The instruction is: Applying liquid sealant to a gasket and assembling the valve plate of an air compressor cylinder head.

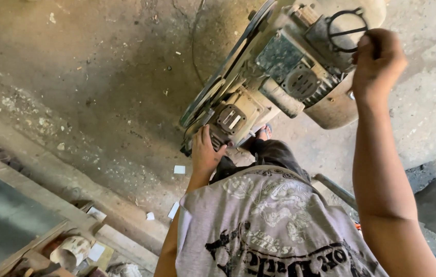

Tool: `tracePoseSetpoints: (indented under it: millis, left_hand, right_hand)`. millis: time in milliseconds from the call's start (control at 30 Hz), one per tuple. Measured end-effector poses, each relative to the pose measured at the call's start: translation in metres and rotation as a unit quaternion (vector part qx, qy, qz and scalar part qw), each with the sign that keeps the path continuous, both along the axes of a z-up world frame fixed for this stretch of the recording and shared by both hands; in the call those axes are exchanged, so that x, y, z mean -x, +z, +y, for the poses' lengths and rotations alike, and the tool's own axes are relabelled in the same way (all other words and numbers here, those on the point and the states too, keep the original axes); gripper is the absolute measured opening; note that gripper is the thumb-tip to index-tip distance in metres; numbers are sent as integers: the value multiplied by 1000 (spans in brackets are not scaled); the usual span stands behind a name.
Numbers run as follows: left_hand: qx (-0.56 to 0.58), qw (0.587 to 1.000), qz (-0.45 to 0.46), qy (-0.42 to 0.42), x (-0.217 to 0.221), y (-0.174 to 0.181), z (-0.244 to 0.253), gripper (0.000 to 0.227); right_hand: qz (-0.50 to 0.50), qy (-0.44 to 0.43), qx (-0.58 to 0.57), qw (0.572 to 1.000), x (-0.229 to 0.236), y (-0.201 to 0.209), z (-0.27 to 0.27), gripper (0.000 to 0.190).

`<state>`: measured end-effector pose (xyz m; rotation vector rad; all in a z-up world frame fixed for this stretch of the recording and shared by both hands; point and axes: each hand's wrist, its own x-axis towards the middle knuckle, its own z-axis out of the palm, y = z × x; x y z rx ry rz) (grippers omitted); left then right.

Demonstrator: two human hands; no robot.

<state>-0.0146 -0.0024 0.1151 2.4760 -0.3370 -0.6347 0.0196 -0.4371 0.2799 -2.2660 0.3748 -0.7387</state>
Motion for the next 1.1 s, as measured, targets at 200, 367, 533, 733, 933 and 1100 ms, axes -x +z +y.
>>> tracePoseSetpoints:
  millis: [200,367,533,733,933,1100]
  left_hand:
    - [12,999,41,23,6,1,19,82]
    - [94,995,-28,28,12,12,19,79]
    - [158,983,-77,53,13,-10,-4,89]
    - [186,970,110,112,-10,4,-24,85]
    - [132,986,92,53,-21,11,-31,88]
    - [101,994,-13,48,-7,-16,-35,87]
  right_hand:
    - [22,32,-314,948,35,-12,77,10]
    - [181,43,-364,913,54,-89,186,14]
    - [255,29,-398,881,55,-187,197,22]
    - [302,39,-354,884,41,-194,196,17]
    - [332,45,-343,878,39,-203,194,18]
    - [340,32,-350,872,37,-190,198,20]
